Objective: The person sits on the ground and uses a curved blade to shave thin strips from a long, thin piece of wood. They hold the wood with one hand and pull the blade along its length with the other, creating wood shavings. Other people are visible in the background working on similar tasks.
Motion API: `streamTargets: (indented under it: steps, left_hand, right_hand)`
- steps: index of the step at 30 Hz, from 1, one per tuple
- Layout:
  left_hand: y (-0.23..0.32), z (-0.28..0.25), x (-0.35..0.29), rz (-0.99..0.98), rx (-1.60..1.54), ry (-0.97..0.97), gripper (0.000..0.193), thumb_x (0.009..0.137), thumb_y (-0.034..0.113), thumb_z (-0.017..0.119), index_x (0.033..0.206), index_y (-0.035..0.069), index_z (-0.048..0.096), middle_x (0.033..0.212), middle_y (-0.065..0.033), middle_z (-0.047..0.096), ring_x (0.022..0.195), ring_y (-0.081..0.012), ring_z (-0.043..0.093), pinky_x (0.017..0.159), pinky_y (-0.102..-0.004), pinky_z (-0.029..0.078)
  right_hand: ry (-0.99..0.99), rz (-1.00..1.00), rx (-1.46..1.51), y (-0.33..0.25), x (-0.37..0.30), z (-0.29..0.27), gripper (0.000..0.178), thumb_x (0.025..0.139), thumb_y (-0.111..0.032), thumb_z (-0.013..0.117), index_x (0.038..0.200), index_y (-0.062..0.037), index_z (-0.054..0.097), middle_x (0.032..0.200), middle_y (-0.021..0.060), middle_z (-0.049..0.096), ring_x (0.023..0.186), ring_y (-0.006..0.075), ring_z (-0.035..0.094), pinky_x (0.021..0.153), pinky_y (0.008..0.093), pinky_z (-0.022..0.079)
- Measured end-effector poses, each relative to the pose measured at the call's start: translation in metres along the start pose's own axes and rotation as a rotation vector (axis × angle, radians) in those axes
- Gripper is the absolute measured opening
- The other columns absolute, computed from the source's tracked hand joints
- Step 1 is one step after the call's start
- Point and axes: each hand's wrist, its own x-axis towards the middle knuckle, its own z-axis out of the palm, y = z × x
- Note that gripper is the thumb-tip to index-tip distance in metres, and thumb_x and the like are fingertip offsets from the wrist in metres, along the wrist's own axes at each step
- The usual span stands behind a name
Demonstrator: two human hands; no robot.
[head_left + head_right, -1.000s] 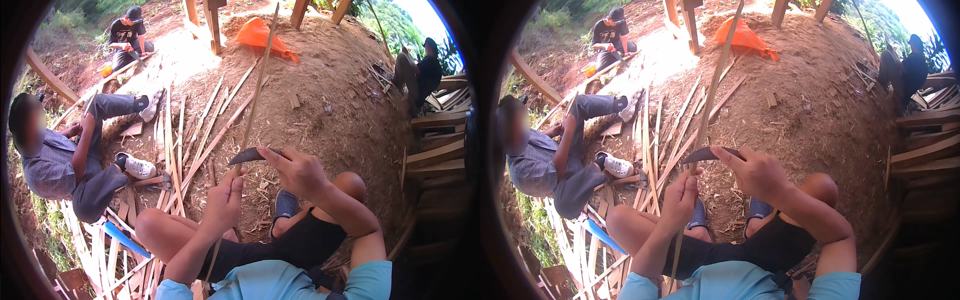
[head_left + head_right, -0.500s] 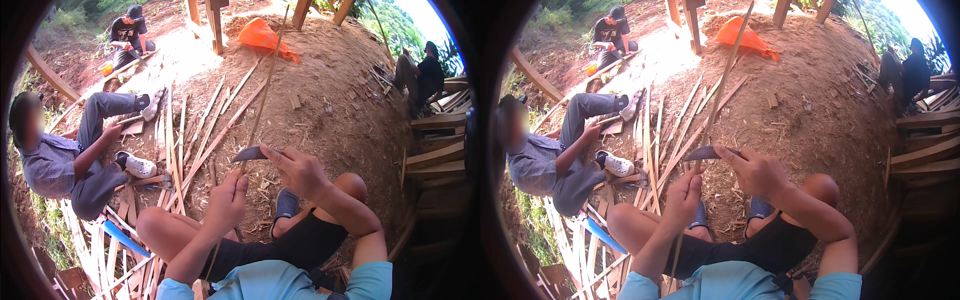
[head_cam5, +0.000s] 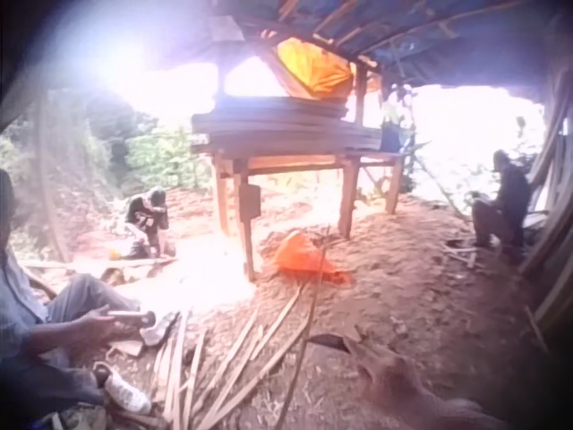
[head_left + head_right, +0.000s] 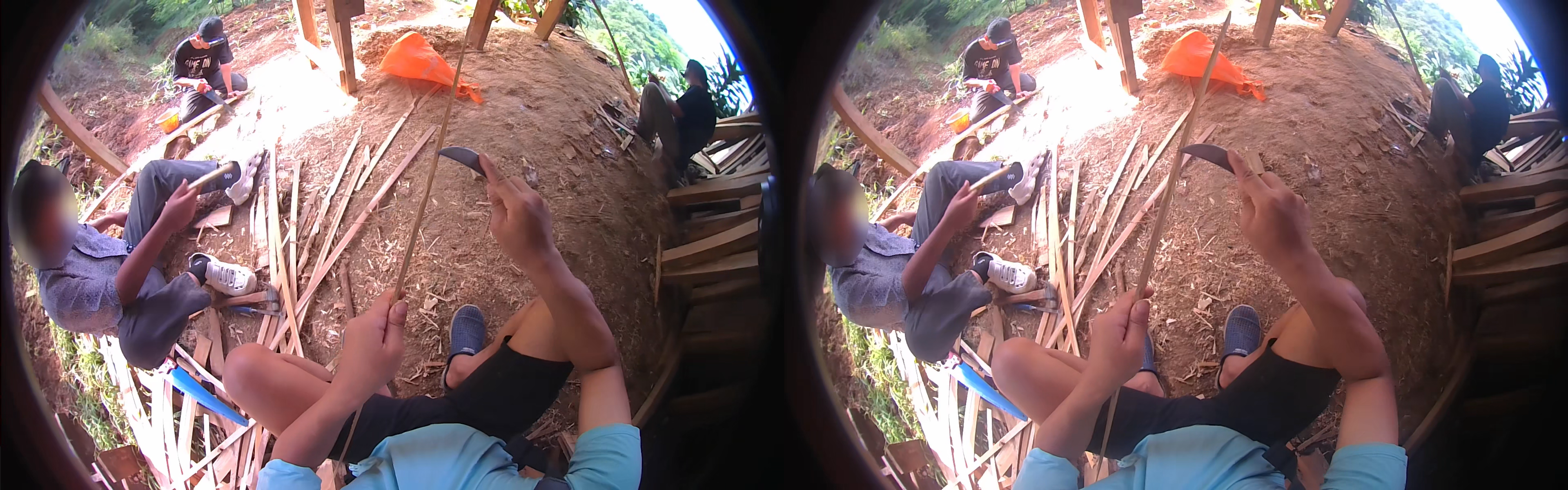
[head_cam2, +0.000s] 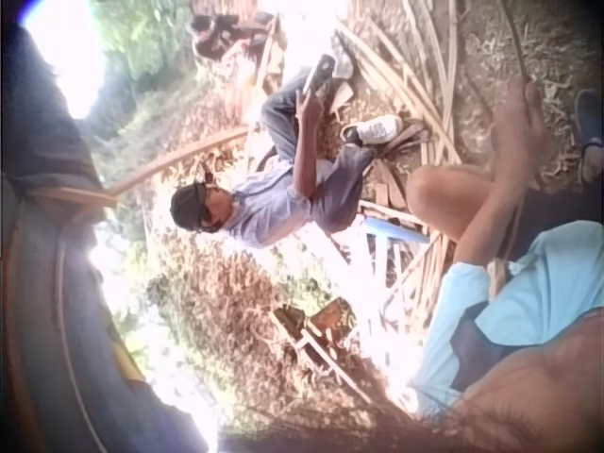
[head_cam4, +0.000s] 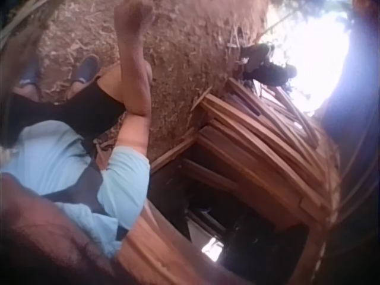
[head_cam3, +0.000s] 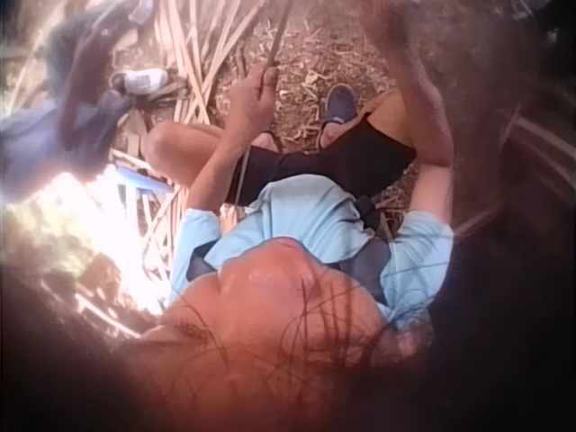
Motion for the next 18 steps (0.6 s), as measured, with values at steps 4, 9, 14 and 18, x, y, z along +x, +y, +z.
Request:
streamTargets:
  steps: [4,9,14,18]
  left_hand:
    - [-0.007,0.004,0.007,0.012,-0.096,-0.053,0.030,0.102,0.024,0.045,0.115,0.001,0.059,0.059,0.0022,0.045,0.053,-0.0054,0.043,0.049,-0.0243,0.034]
    - [-0.022,0.002,0.011,-0.055,-0.355,-0.107,0.031,0.103,0.025,0.043,0.117,0.001,0.057,0.059,0.0069,0.041,0.051,-0.0018,0.037,0.047,-0.0196,0.028]
    - [-0.022,-0.002,0.014,-0.137,-0.465,-0.162,0.030,0.102,0.025,0.045,0.117,0.002,0.057,0.061,0.0077,0.040,0.051,-0.0009,0.034,0.047,-0.0186,0.026]
    - [-0.023,0.002,0.014,-0.114,-0.455,-0.095,0.028,0.101,0.025,0.049,0.115,0.002,0.059,0.066,0.0088,0.043,0.054,-0.0002,0.036,0.048,-0.0178,0.027]
  right_hand:
    - [-0.122,-0.050,0.164,-0.018,-0.022,-0.007,0.053,0.086,-0.010,0.059,0.137,-0.0225,0.051,0.072,0.0069,0.057,0.057,0.0228,0.060,0.051,0.0344,0.052]
    - [-0.298,-0.332,0.152,-0.067,-0.040,-0.017,0.053,0.084,-0.012,0.062,0.134,-0.0259,0.055,0.073,0.0033,0.056,0.056,0.0212,0.059,0.048,0.0340,0.051]
    - [-0.233,-0.201,0.142,-0.056,-0.030,-0.013,0.047,0.084,-0.009,0.063,0.129,-0.0202,0.059,0.070,0.0053,0.055,0.052,0.0221,0.057,0.047,0.0348,0.048]
    - [-0.334,-0.317,0.160,-0.061,-0.042,-0.011,0.043,0.084,-0.007,0.062,0.127,-0.0156,0.061,0.068,0.0072,0.055,0.052,0.0235,0.057,0.047,0.0354,0.047]
